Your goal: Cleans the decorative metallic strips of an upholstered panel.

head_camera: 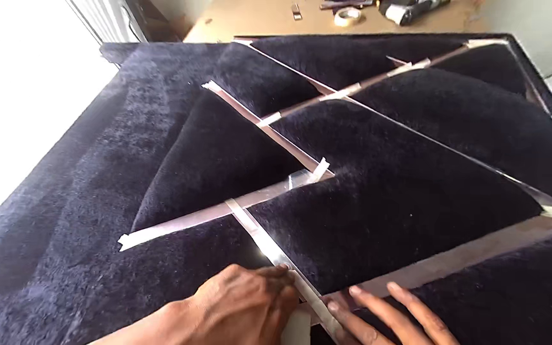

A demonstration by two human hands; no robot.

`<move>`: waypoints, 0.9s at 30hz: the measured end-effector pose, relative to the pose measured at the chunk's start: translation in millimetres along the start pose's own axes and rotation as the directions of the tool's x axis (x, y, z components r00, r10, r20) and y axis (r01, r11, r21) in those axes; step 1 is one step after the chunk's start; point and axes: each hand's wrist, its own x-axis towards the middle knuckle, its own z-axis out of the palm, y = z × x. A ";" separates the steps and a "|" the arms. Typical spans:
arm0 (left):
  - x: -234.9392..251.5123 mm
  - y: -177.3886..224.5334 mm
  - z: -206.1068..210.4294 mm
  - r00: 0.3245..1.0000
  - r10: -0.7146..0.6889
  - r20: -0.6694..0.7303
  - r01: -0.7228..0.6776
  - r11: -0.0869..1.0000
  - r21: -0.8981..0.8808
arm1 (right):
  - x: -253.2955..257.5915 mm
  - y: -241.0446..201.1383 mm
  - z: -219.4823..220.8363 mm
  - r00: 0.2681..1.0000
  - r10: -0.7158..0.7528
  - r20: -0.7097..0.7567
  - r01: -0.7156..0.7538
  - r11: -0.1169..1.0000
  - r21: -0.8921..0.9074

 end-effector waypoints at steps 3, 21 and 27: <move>-13.1 -26.6 -42.9 0.942 -0.323 -0.090 0.331 0.939 0.096 | 65.1 19.0 -9.9 0.971 -0.109 -0.215 0.110 0.994 -0.008; 4.3 -75.0 -46.5 0.896 -0.426 0.125 0.411 0.903 0.130 | 212.5 -2.4 -8.3 0.972 -0.175 0.154 0.207 0.952 -0.226; 8.0 -109.7 -2.7 0.946 -0.261 -0.194 0.299 0.932 0.203 | 167.7 13.3 -12.2 0.911 -0.304 0.279 0.385 0.868 -0.313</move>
